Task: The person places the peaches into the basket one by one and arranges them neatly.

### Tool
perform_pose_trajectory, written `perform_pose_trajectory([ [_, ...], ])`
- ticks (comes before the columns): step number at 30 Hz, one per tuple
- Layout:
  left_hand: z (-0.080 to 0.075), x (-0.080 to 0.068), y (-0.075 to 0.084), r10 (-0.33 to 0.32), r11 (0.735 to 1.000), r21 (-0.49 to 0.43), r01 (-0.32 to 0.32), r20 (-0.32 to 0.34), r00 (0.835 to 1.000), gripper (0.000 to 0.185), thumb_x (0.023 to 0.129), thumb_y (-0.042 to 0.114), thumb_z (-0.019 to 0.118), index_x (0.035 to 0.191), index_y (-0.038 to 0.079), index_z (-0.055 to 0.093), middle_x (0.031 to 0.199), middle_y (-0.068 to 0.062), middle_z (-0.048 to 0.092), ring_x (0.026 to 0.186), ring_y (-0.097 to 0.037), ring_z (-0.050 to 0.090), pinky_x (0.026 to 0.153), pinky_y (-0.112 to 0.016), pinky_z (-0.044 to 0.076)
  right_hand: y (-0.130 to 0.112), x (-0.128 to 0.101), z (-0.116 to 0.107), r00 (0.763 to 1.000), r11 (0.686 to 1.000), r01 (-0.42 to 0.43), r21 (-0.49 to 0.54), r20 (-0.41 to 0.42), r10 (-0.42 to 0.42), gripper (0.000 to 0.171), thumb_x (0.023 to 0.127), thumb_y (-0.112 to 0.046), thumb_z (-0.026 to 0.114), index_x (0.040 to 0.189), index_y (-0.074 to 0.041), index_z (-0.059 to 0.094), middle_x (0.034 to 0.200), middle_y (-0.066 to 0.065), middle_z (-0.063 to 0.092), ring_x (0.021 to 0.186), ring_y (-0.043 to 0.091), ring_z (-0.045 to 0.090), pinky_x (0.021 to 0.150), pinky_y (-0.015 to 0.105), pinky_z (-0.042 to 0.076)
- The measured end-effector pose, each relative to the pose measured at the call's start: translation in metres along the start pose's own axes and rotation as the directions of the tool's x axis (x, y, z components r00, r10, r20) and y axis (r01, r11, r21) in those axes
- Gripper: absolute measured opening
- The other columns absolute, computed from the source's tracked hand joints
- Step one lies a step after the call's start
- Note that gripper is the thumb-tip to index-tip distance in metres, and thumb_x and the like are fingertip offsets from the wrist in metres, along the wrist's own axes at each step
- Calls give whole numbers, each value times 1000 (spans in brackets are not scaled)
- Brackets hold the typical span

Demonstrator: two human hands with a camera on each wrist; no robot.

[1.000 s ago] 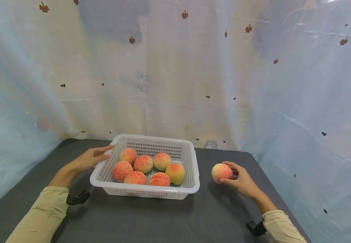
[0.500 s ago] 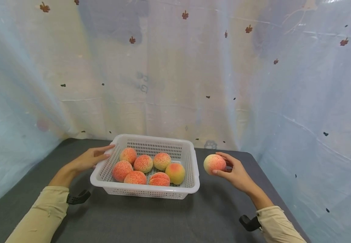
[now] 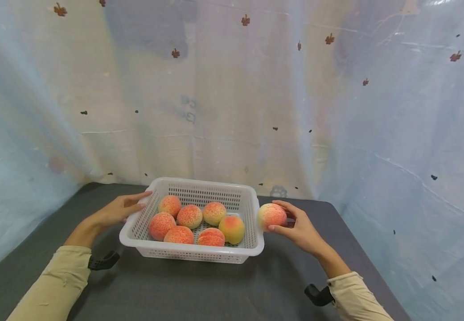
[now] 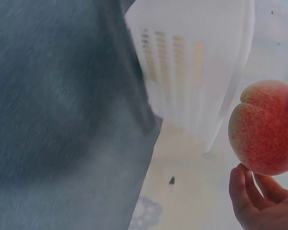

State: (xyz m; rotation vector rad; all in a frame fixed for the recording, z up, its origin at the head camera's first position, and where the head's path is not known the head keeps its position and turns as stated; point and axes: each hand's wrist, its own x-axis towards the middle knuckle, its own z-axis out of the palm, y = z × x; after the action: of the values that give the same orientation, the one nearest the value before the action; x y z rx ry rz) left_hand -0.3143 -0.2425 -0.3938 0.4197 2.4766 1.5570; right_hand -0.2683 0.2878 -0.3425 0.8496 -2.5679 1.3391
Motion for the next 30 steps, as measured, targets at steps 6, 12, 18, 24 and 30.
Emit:
perform_pose_trajectory([
  [6,1,-1,0,-6,1000,-4,6,-4,1000,65,105,36,55,162,20,26,156,-31,38,109,-25,69,78,-42,62,-8,6,10,1000,1000,15,18,10,-16,66,89,-8,77,148,-4,47,135,24,59,102,3,65,83,26,59],
  [12,1,-1,0,-21,1000,5,21,-13,1000,64,106,36,54,162,21,27,157,-29,39,111,-25,68,78,-42,62,-16,14,22,1000,999,0,33,15,-1,66,89,-10,78,148,-6,48,135,23,60,103,8,65,84,26,58],
  [18,1,-1,3,-35,999,24,36,-16,999,65,106,38,53,162,22,26,158,-29,37,115,-27,67,80,-41,62,-27,25,39,999,999,-7,51,45,5,67,88,-14,79,148,-8,49,135,19,60,104,19,66,87,30,58],
  [24,0,0,4,-26,999,43,27,-10,1000,65,106,38,53,162,22,25,157,-31,37,113,-26,67,79,-40,62,-35,34,52,998,998,8,66,69,-13,66,88,-15,79,147,-9,50,133,18,61,100,19,67,86,35,59],
  [30,0,0,3,-20,999,47,20,-8,1000,65,106,38,53,162,22,25,157,-31,37,113,-26,67,79,-40,62,-37,40,63,997,998,-7,68,80,2,67,88,-16,79,148,-10,49,136,17,61,102,18,67,85,34,58],
])
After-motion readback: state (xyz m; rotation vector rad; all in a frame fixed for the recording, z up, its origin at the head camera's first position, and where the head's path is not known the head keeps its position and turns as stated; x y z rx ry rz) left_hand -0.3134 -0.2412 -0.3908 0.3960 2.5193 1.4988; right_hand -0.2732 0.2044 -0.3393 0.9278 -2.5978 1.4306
